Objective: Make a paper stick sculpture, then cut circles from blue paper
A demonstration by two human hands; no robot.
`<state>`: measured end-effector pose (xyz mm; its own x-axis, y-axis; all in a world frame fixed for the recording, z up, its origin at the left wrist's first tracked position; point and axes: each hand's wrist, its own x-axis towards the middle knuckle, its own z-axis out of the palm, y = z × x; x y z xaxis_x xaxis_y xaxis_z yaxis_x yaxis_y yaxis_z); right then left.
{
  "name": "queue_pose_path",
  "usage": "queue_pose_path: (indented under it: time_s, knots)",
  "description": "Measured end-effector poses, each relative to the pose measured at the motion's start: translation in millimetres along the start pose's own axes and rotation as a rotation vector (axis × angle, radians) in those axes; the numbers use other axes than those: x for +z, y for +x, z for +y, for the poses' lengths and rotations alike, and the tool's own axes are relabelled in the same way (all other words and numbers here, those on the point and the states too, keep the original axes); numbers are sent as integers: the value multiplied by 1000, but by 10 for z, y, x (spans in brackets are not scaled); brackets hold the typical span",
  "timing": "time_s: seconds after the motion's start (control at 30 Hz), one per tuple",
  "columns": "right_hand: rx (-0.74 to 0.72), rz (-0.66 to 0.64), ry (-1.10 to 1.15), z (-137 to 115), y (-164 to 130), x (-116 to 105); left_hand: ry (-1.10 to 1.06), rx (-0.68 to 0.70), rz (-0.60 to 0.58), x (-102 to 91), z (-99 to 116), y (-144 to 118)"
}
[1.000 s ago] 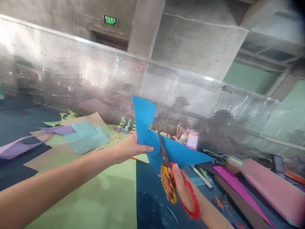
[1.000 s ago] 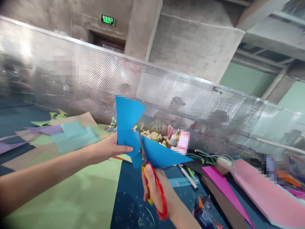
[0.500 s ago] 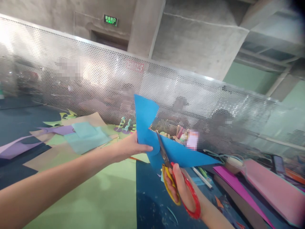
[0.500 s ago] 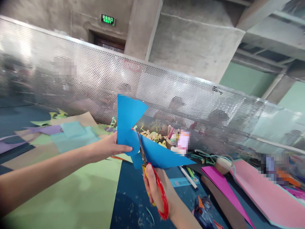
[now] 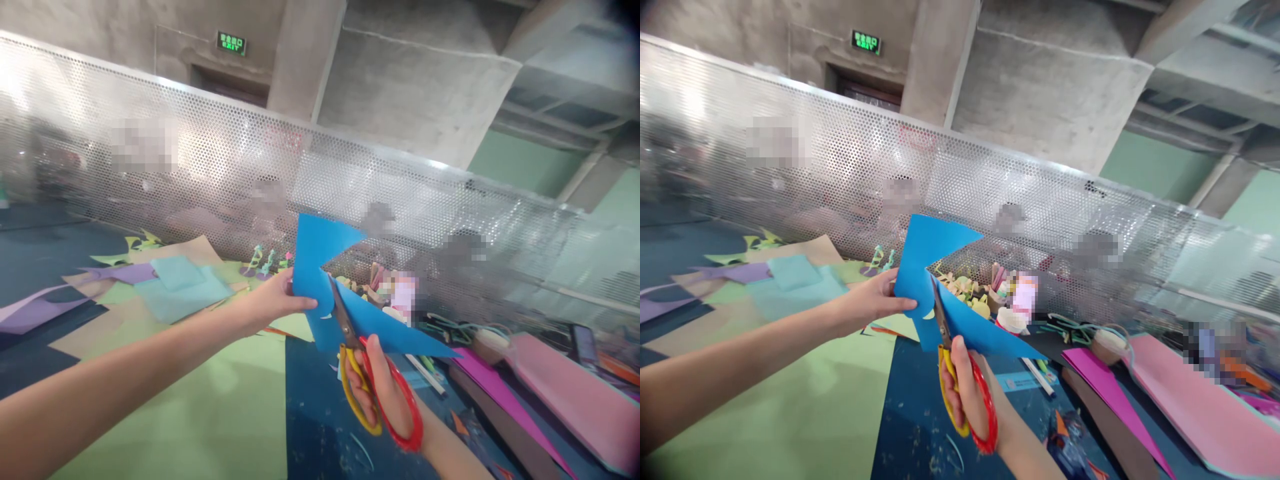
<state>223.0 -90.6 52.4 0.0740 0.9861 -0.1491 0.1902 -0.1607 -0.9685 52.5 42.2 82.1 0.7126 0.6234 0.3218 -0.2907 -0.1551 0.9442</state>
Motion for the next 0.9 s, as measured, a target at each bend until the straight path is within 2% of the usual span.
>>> queue_pose_path:
  time_s: [0.2,0.4,0.7,0.9]
  knots:
    - [-35,-65,108,16,17,48,38,69,95,36,-88,8]
    - [11,28,38,67,10,30,100,92,65,-2,-54,18]
    - [55,67,4,23,-1,28,315,84,54,-85,2,33]
    - [99,121,37,14,4,58,297,90,28,-93,29,34]
